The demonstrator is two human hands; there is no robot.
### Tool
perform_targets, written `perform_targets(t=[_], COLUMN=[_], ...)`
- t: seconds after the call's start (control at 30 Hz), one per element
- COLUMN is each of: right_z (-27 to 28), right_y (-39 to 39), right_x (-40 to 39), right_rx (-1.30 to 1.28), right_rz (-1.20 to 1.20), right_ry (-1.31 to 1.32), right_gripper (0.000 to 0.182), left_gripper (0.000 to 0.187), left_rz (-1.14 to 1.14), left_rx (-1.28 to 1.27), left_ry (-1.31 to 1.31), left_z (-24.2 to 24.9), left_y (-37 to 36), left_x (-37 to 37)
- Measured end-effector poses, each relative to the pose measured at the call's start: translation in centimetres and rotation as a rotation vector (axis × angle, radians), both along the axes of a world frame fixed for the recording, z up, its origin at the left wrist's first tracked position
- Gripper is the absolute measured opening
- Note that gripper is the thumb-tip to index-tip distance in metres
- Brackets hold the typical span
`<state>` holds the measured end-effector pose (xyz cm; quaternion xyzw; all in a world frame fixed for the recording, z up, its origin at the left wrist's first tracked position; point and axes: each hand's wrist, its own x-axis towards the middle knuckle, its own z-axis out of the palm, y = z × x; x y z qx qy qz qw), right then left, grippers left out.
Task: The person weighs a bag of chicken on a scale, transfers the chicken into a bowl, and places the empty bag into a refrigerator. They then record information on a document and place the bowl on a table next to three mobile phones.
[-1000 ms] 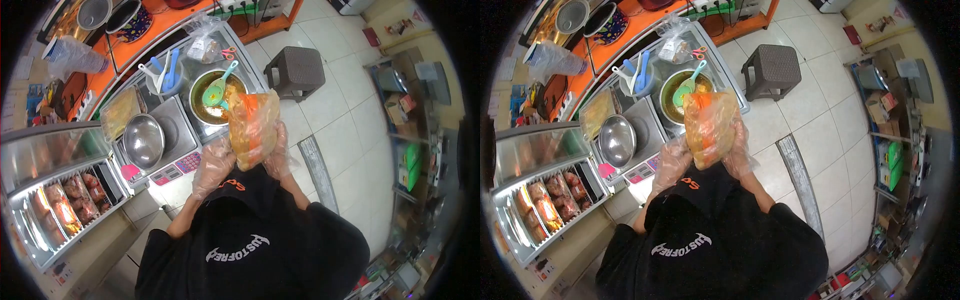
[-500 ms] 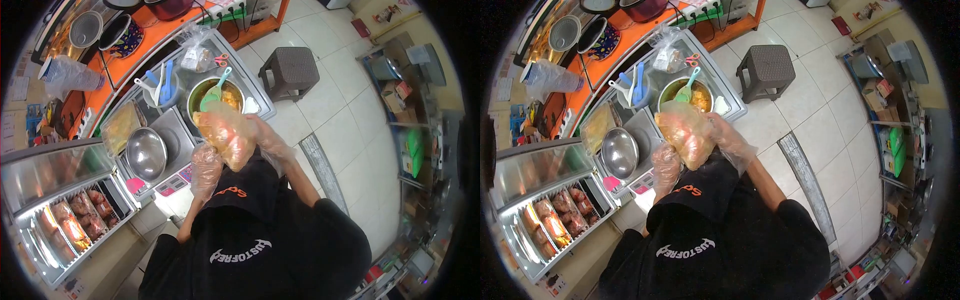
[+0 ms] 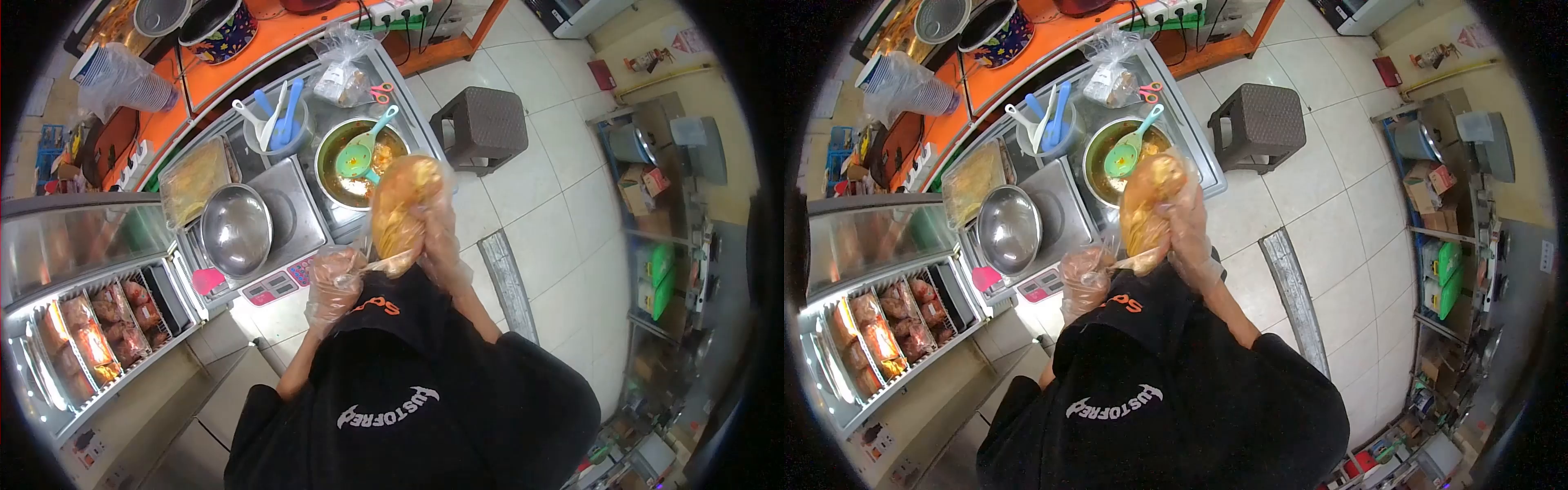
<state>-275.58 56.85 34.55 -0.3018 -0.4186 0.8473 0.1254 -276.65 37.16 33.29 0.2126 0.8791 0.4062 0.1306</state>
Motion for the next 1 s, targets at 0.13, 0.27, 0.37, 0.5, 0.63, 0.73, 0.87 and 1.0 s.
perform_targets(t=[0.13,0.27,0.37,0.5,0.63,0.73,0.87,1.0], right_z=[-1.5,-3.8,-4.1,-2.4,-1.6,-0.6,2.4,4.4], right_y=[1.5,2.4,2.6,2.8,3.0,4.3,6.4,7.8], right_x=[-0.2,0.3,0.3,0.1,0.4,0.5,1.0,2.3], right_rx=[-0.213,-0.237,-0.270,-0.242,-0.179,-0.162,0.005,-0.087], right_rz=[-0.009,-0.026,-0.133,-0.212,-0.331,-0.371,-0.450,-0.403], right_ry=[-0.030,-0.055,0.000,0.264,0.306,0.376,0.510,0.567], right_gripper=[0.051,0.055,0.056,0.055,0.052,0.048,0.050,0.051], left_gripper=[0.014,0.008,0.012,0.018,0.019,0.019,0.009,0.006], left_rz=[-0.135,-0.204,-0.443,-0.706,-0.401,-0.495,-0.301,-0.051], left_rx=[-0.268,0.242,0.274,0.275,0.295,0.276,0.375,0.327], left_ry=[0.330,0.273,0.344,0.285,0.488,0.363,0.296,0.152], left_z=[-0.4,0.5,0.3,2.4,2.6,2.7,-1.8,0.3], left_y=[0.3,-0.2,0.2,0.6,1.2,1.6,-0.6,3.6], left_x=[0.5,-1.6,-2.9,-3.2,-4.9,-5.9,-5.9,-6.2])
